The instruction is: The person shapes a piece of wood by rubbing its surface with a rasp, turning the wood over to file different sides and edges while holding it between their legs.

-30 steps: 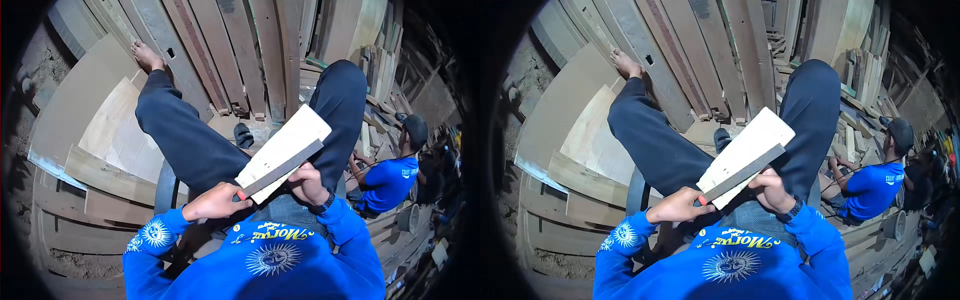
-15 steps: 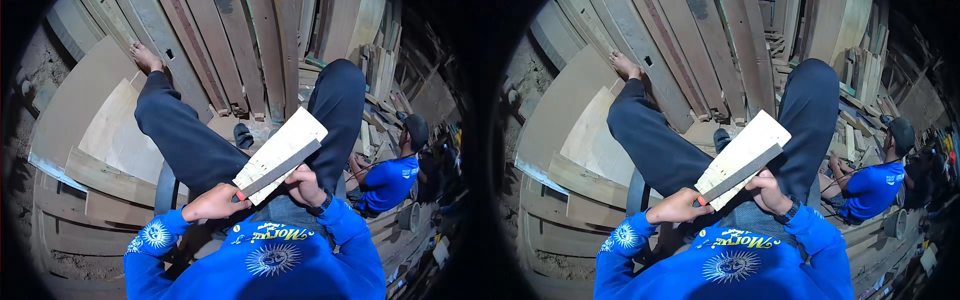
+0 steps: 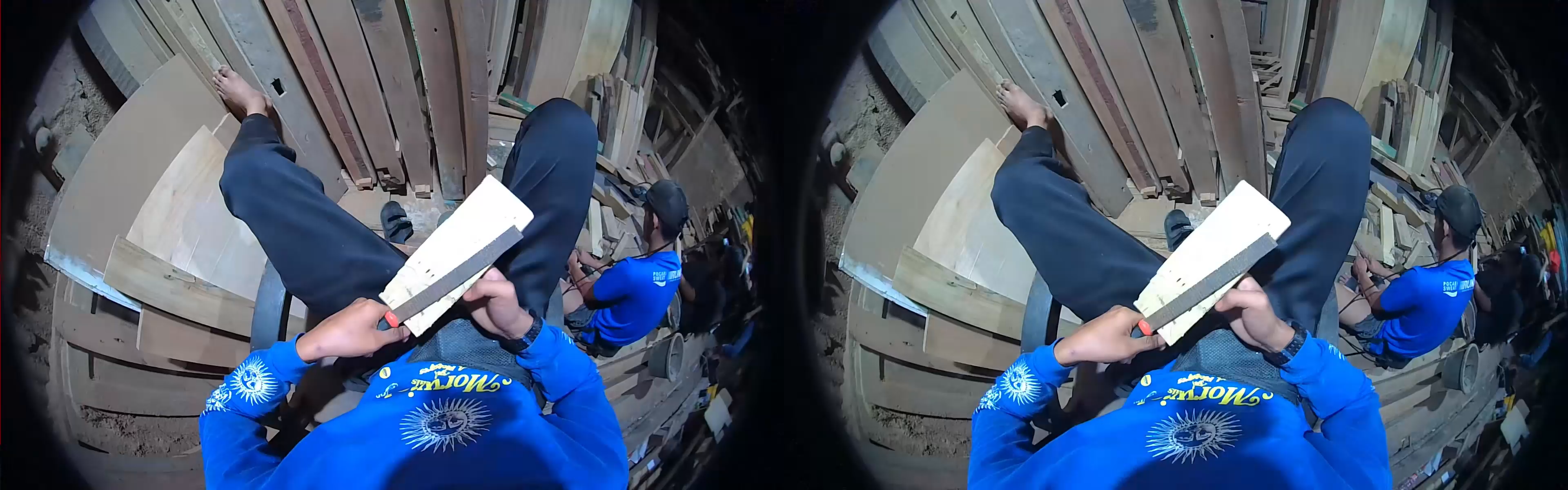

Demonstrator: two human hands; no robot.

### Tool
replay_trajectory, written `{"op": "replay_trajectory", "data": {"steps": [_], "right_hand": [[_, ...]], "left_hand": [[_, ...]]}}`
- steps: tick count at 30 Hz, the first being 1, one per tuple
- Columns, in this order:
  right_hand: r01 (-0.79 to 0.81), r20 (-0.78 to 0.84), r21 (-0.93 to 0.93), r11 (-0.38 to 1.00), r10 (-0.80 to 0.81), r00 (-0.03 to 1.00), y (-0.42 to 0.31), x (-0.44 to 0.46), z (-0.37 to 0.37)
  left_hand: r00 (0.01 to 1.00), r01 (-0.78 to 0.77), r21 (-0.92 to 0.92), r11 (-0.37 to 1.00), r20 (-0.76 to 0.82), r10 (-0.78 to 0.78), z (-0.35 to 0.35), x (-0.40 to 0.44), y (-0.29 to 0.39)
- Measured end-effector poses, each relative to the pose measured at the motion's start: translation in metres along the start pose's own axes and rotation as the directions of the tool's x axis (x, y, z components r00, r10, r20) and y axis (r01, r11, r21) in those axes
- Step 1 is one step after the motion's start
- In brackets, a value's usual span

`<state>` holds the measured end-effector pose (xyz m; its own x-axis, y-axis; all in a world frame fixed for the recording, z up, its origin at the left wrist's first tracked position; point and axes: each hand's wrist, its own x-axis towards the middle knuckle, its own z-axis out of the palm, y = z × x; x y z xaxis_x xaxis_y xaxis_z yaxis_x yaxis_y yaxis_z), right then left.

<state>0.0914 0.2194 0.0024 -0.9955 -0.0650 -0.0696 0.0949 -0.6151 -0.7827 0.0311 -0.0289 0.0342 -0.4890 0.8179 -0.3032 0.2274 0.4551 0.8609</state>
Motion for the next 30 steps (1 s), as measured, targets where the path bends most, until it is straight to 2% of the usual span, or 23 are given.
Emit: {"op": "replay_trajectory", "data": {"steps": [3,5,6,9,10,13,15,17,18,22,26,29,30], "right_hand": [[0.013,0.010,-0.038,0.999,-0.013,1.000,-0.003,0.003,-0.005],[0.093,-0.057,-0.033,0.995,-0.095,0.994,-0.015,0.001,-0.002],[0.114,-0.005,-0.005,0.994,-0.114,0.994,-0.021,0.002,-0.006],[0.269,-0.028,0.046,0.962,-0.268,0.963,-0.036,0.002,-0.007],[0.277,-0.003,0.056,0.959,-0.278,0.961,-0.034,0.003,-0.014],[0.218,-0.020,0.072,0.973,-0.217,0.976,-0.020,0.004,-0.013],[0.094,-0.016,0.022,0.995,-0.093,0.996,-0.010,0.001,-0.006],[0.036,-0.024,-0.007,0.999,-0.036,0.999,-0.001,0.001,0.003],[0.029,-0.038,-0.015,0.999,-0.029,0.999,0.003,0.001,0.002],[0.071,-0.023,-0.072,0.995,-0.072,0.997,-0.013,0.001,-0.013],[0.264,-0.045,0.017,0.964,-0.263,0.964,-0.030,0.004,-0.018],[0.253,-0.045,0.041,0.966,-0.252,0.967,-0.020,0.004,-0.015],[0.203,-0.010,0.080,0.976,-0.202,0.979,-0.016,0.003,-0.010]], "left_hand": [[0.997,0.077,0.040,0.996,0.005,-0.077,-0.001,-0.001,0.009],[0.997,0.075,0.034,0.997,0.010,-0.076,-0.002,-0.001,0.007],[0.995,0.095,0.043,0.995,0.007,-0.096,-0.003,-0.002,0.008],[0.994,0.111,0.037,0.993,-0.005,-0.111,-0.005,-0.003,0.012],[0.993,0.120,0.032,0.992,-0.001,-0.120,-0.004,-0.002,0.011],[0.993,0.115,0.030,0.993,0.000,-0.115,-0.004,-0.001,0.011],[0.995,0.103,0.031,0.994,-0.003,-0.103,-0.003,-0.002,0.010],[1.000,0.014,0.030,0.999,-0.005,-0.014,-0.002,-0.002,0.008],[0.999,0.033,0.043,0.999,0.012,-0.034,-0.001,-0.001,0.007],[0.994,0.105,0.070,0.992,0.027,-0.107,-0.006,-0.003,0.015],[0.997,0.083,0.030,0.996,-0.008,-0.083,-0.005,-0.002,0.010],[0.993,0.121,0.016,0.993,0.001,-0.121,-0.004,-0.003,0.013],[0.990,0.140,0.002,0.990,0.013,-0.140,-0.004,-0.002,0.012]]}}
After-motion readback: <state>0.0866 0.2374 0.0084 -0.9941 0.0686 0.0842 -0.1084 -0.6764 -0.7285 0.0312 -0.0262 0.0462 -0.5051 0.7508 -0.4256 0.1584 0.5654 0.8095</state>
